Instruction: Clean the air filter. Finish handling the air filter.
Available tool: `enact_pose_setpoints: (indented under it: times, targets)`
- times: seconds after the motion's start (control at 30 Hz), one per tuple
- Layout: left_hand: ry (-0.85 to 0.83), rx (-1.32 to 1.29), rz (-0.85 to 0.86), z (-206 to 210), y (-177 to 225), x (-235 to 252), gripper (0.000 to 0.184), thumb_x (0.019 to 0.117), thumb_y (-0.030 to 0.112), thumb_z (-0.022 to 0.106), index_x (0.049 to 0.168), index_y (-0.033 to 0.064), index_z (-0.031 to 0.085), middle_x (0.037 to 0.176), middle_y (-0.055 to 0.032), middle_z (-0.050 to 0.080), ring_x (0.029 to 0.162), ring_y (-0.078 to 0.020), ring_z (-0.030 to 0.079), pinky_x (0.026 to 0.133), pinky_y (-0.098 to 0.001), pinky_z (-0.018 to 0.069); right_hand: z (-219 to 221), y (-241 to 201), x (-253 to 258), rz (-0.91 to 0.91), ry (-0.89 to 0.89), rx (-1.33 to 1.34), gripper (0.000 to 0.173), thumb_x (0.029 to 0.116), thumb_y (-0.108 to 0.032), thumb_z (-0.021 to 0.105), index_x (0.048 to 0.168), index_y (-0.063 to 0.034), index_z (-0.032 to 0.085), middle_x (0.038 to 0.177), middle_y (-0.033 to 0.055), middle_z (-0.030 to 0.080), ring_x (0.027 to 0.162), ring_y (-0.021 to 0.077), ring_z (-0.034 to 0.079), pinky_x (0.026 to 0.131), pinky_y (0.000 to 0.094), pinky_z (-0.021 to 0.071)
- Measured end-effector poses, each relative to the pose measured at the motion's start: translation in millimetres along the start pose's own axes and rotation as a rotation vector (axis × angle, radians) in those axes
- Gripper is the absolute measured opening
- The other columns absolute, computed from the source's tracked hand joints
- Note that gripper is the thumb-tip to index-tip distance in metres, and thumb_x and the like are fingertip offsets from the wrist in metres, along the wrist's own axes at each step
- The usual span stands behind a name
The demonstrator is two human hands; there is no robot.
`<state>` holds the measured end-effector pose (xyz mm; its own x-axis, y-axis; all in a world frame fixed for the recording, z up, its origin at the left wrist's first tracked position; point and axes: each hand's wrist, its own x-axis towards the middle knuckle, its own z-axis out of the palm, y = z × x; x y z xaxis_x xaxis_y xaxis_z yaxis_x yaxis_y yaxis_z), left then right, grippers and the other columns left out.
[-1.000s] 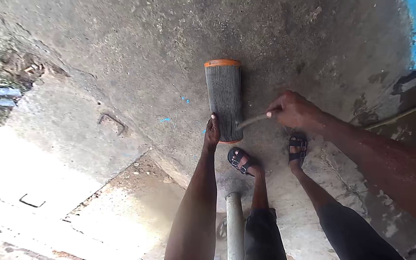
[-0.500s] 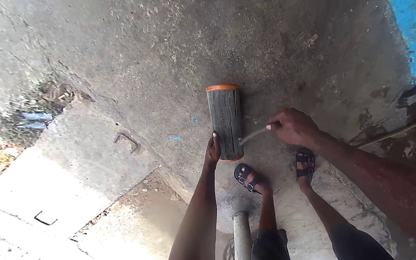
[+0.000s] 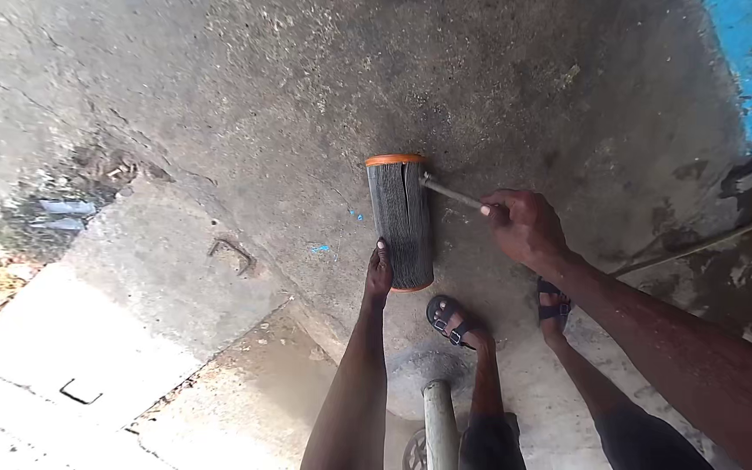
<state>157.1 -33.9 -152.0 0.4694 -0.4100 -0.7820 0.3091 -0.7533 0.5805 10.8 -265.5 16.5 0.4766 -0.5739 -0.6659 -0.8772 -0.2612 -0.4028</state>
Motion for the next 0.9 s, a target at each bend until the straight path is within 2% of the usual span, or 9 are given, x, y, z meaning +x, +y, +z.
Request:
enact_pose_setpoints:
  times: [0.03, 0.13, 0.23, 0.37, 0.47, 0.57, 0.7, 0.8, 0.9]
  targets:
    - [0.001, -0.002, 0.008, -2, -2, 1, 0.063, 0.1124, 0.046, 0.020, 0.158, 0.0062, 0.037, 0.163, -0.0144, 0.037, 0.152, -0.0233, 0.033, 0.125, -0.0453, 0.0230, 2, 0, 2, -0.018, 0.001, 0.016, 0.023, 0.1043, -0.024, 0.058, 0.118, -0.0164, 0.075, 0.099, 0.0104, 0.074, 0.089, 0.0297, 0.071, 0.074, 0.0564, 0.0552]
    - [-0.004, 0.003, 0.017, -7, -1, 3, 0.064, 0.1122, 0.047, 0.020, 0.158, 0.0059, 0.037, 0.163, -0.0153, 0.038, 0.152, -0.0244, 0.034, 0.125, -0.0462, 0.0227, 0, -14, 3, -0.014, -0.233, -0.135, 0.023, 0.1037, -0.027, 0.059, 0.115, -0.0209, 0.077, 0.100, 0.0090, 0.074, 0.093, 0.0292, 0.070, 0.075, 0.0558, 0.0544]
    - [0.007, -0.002, 0.013, -7, -1, 2, 0.065, 0.1118, 0.049, 0.020, 0.156, 0.0050, 0.041, 0.160, -0.0163, 0.041, 0.149, -0.0246, 0.037, 0.124, -0.0465, 0.0260, 11, -15, -2, -0.012, -0.017, -0.028, 0.024, 0.1050, -0.026, 0.057, 0.118, -0.0157, 0.074, 0.097, 0.0118, 0.074, 0.088, 0.0313, 0.071, 0.071, 0.0559, 0.0552]
    - [0.000, -0.003, 0.030, -8, -1, 5, 0.064, 0.1125, 0.046, 0.020, 0.155, 0.0024, 0.041, 0.158, -0.0188, 0.043, 0.148, -0.0261, 0.039, 0.123, -0.0460, 0.0272, 13, -26, -7, 0.044, -0.253, -0.134, 0.022, 0.1026, -0.026, 0.058, 0.116, -0.0214, 0.076, 0.103, 0.0096, 0.073, 0.095, 0.0302, 0.070, 0.074, 0.0562, 0.0542]
    - [0.018, -0.014, 0.021, -8, -3, 3, 0.065, 0.1120, 0.048, 0.020, 0.154, 0.0040, 0.042, 0.158, -0.0174, 0.044, 0.147, -0.0241, 0.041, 0.123, -0.0454, 0.0287, 23, -22, -9, 0.061, -0.076, -0.032, 0.024, 0.1034, -0.025, 0.058, 0.121, -0.0174, 0.073, 0.099, 0.0123, 0.074, 0.090, 0.0325, 0.071, 0.071, 0.0566, 0.0548]
    - [0.021, 0.015, 0.009, -12, -2, 1, 0.066, 0.1114, 0.050, 0.020, 0.156, 0.0060, 0.040, 0.159, -0.0157, 0.043, 0.148, -0.0229, 0.040, 0.124, -0.0451, 0.0277, 25, -22, -6, 0.035, -0.295, -0.179, 0.019, 0.0989, -0.027, 0.061, 0.109, -0.0222, 0.077, 0.096, 0.0067, 0.074, 0.091, 0.0284, 0.071, 0.071, 0.0546, 0.0543]
    - [0.016, 0.034, -0.011, -20, -3, 3, 0.065, 0.1117, 0.049, 0.021, 0.154, 0.0048, 0.043, 0.159, -0.0156, 0.044, 0.148, -0.0234, 0.040, 0.123, -0.0460, 0.0278, 28, -17, 4, 0.003, -0.044, -0.026, 0.026, 0.1049, -0.027, 0.057, 0.123, -0.0164, 0.072, 0.098, 0.0126, 0.074, 0.087, 0.0331, 0.072, 0.070, 0.0573, 0.0552]
    - [0.012, 0.047, -0.052, -25, -3, 0, 0.068, 0.1109, 0.052, 0.019, 0.156, 0.0067, 0.041, 0.160, -0.0145, 0.043, 0.149, -0.0225, 0.038, 0.124, -0.0456, 0.0266, 29, -13, 3, -0.050, -0.238, -0.134, 0.022, 0.1016, -0.027, 0.059, 0.115, -0.0216, 0.076, 0.099, 0.0093, 0.074, 0.092, 0.0307, 0.071, 0.072, 0.0565, 0.0551]
    - [0.041, 0.035, -0.066, -26, 2, 1, 0.068, 0.1108, 0.052, 0.019, 0.155, 0.0059, 0.042, 0.157, -0.0158, 0.046, 0.146, -0.0233, 0.042, 0.122, -0.0465, 0.0295, 29, -7, 11, -0.039, -0.052, -0.016, 0.028, 0.1052, -0.026, 0.056, 0.127, -0.0196, 0.073, 0.103, 0.0117, 0.075, 0.091, 0.0326, 0.073, 0.074, 0.0578, 0.0556]
